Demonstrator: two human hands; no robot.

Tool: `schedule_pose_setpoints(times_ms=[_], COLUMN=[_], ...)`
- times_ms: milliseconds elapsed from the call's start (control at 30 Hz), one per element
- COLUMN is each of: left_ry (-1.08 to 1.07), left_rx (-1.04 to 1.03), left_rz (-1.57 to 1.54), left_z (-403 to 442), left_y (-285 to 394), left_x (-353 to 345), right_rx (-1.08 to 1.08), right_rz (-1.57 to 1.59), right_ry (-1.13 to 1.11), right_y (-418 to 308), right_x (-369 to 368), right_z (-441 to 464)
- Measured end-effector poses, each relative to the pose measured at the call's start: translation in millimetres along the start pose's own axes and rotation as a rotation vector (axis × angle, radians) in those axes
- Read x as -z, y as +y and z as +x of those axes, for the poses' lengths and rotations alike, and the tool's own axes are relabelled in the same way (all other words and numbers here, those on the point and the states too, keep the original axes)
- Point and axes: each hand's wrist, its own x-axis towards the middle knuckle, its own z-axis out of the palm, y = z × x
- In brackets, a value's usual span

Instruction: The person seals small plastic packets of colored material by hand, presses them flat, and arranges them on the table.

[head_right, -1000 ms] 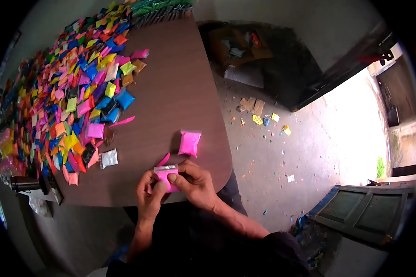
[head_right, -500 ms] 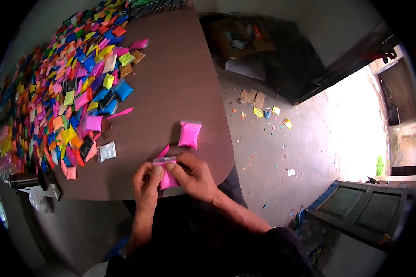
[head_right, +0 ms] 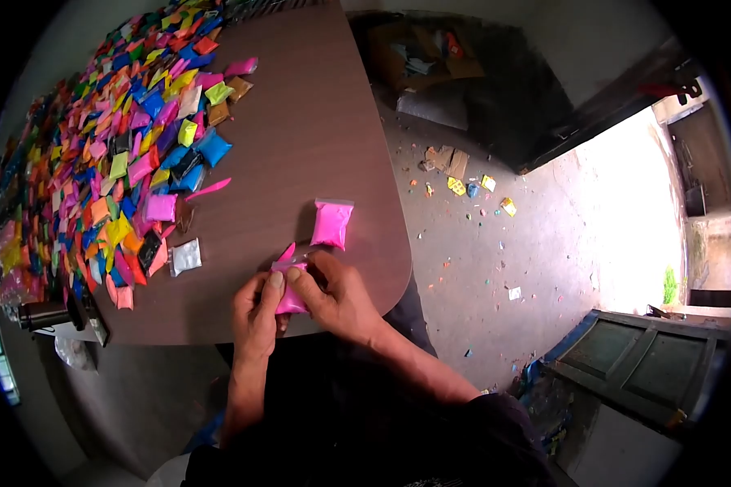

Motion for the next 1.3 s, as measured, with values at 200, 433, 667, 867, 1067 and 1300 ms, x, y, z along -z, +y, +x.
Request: schedule_pose_setpoints(times_ms=[200,433,667,867,1067,1300], left_ry=[-0.031,-0.089,-0.088,-0.054,0.085,0.149], left_rx=[0.069,-0.036,-0.082,-0.271,-0.379,-0.4], left_rz=[-0.21,-0.091,-0.055,-0.003,0.099,0.126], left_z=[-1,-4,-11,-3,10,65], left_y=[5,-4,1,-10,3,27], left_x=[-2,5,2,7,24,30], right_rx=[-0.004,0.058,0.148,0.163,0.475,0.584], right_rz=[0.075,-0.023,0.092,-0.047,-0.539,-0.972], right_ry=[0.062,0.059,0.04,-0.033,0.265,0.311], right_y=[-9,-4,10,-4,-21,-11], right_x=[-2,0,-4,-1,11,47], right_z=[2,0,-8,-15,-11,32])
